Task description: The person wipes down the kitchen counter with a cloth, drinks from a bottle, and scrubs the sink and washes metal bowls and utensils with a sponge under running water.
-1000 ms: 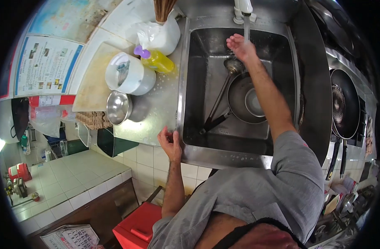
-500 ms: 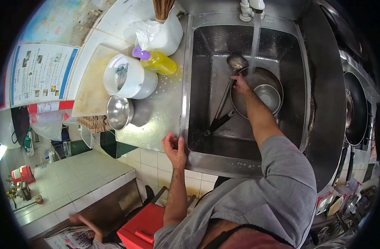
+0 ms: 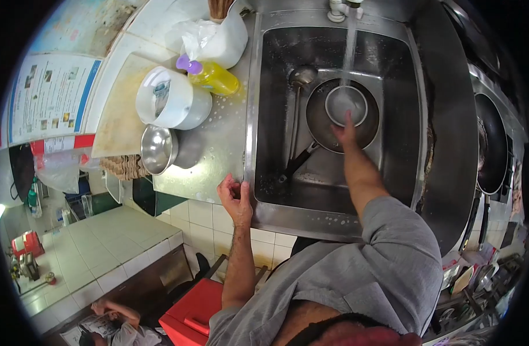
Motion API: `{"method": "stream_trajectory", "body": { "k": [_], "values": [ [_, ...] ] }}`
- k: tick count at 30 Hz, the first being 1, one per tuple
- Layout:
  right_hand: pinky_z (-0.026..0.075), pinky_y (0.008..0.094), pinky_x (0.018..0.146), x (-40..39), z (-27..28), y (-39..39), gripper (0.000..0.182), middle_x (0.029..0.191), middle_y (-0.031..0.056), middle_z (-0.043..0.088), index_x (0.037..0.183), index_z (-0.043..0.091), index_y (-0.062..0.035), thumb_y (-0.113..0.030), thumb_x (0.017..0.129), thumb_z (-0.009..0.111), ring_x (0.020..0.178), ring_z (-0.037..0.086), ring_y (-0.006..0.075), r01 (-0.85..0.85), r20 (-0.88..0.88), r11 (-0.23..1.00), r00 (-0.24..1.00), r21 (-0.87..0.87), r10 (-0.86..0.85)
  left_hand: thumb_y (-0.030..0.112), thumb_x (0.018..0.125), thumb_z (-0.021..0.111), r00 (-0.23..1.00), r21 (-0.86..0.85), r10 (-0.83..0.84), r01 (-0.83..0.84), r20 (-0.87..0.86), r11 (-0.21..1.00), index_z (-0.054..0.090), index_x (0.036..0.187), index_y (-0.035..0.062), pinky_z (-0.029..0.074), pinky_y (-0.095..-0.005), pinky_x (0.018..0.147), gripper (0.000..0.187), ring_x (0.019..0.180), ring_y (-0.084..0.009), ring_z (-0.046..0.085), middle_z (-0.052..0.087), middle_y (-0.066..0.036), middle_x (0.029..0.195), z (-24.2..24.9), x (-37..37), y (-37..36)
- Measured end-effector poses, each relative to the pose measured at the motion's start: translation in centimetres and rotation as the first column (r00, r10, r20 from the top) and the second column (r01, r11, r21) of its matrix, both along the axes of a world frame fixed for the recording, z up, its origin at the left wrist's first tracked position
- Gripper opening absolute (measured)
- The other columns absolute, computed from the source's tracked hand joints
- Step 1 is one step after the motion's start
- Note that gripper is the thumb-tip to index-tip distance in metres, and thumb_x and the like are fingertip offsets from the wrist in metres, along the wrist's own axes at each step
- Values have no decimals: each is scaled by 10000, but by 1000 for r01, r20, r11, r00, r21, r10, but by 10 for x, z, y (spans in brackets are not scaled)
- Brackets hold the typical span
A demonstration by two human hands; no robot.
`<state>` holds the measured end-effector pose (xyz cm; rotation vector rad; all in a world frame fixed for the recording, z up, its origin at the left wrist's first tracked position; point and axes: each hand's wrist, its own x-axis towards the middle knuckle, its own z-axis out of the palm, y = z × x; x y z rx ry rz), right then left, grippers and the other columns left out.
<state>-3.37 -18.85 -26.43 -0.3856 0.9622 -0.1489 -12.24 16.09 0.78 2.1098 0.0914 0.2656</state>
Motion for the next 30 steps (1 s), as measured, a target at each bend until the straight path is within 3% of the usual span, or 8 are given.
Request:
{"method": "stream_trajectory", "body": {
  "k": [3, 5, 6, 9, 14, 17, 24, 30],
  "values": [
    [513, 405, 580, 14, -6, -30, 473, 850, 115, 570, 1113, 477, -69, -350, 769, 640, 681, 570, 283, -72, -182, 958, 983, -276, 21, 117, 766, 660, 1000, -9, -8, 8, 23, 1000, 501, 1131, 20, 380, -216, 666, 410, 755, -91, 448, 424, -36, 943, -3, 1, 1],
    [501, 384, 658, 13, 64, -52, 441, 957, 155, 539, 1203, 428, -88, -144, 781, 541, 804, 576, 285, -623, -639, 295, 767, -724, 53, 110, 764, 659, 1000, 11, -7, 7, 28, 1000, 500, 1133, 22, 386, -217, 670, 411, 757, -94, 454, 423, -38, 946, -1, 2, 1],
    [494, 374, 697, 7, 82, -55, 473, 1011, 175, 523, 1248, 404, -98, -40, 787, 491, 866, 579, 287, -780, -775, -172, 622, -602, -111, 102, 763, 658, 999, 24, -20, 19, 29, 1000, 499, 1135, 25, 393, -217, 674, 412, 758, -96, 460, 422, -40, 950, 0, 1, 1],
    [434, 449, 809, -22, 73, -65, 591, 1066, 182, 484, 1286, 363, -213, -5, 752, 509, 932, 525, 379, -538, -502, -417, 841, -732, -203, 100, 757, 657, 1000, -36, -5, 6, 28, 999, 500, 1132, 30, 403, -230, 689, 412, 777, -107, 474, 429, -45, 970, -1, 1, 2],
    [411, 380, 892, -49, 76, -20, 552, 1156, 195, 449, 1321, 291, -80, -28, 798, 460, 1061, 471, 339, -730, -729, -129, 681, -671, -68, 94, 753, 648, 995, -23, -33, 35, 98, 999, 503, 1112, 37, 404, -237, 683, 391, 779, -111, 475, 440, -52, 982, -6, 4, 6],
    [436, 405, 870, -58, 84, -7, 475, 1072, 174, 467, 1249, 342, -3, 29, 781, 416, 972, 484, 325, -474, -394, 853, 842, -216, 369, 91, 730, 648, 996, -13, -16, 17, 88, 1000, 498, 1097, 24, 400, -283, 742, 401, 815, -158, 465, 445, -77, 970, 3, 0, 3],
    [506, 441, 736, -57, 172, 10, 485, 972, 143, 512, 1158, 395, 17, 68, 679, 452, 850, 536, 280, -703, -194, 589, 693, -398, 695, 193, 739, 628, 994, 143, -70, 58, 82, 988, 465, 1166, 38, 335, -393, 899, 483, 1071, -301, 418, 437, -164, 1138, -1, 11, 17],
    [552, 431, 560, -38, 323, 80, 400, 866, 184, 529, 1071, 436, 72, 28, 675, 470, 668, 583, 306, -811, -144, 347, 459, -471, 877, 449, 844, 418, 994, 677, 32, 47, -103, 734, 331, 1322, 110, 102, -558, 1010, 593, 1304, -323, 154, 253, -139, 1391, 5, 81, 56]
  ]
}}
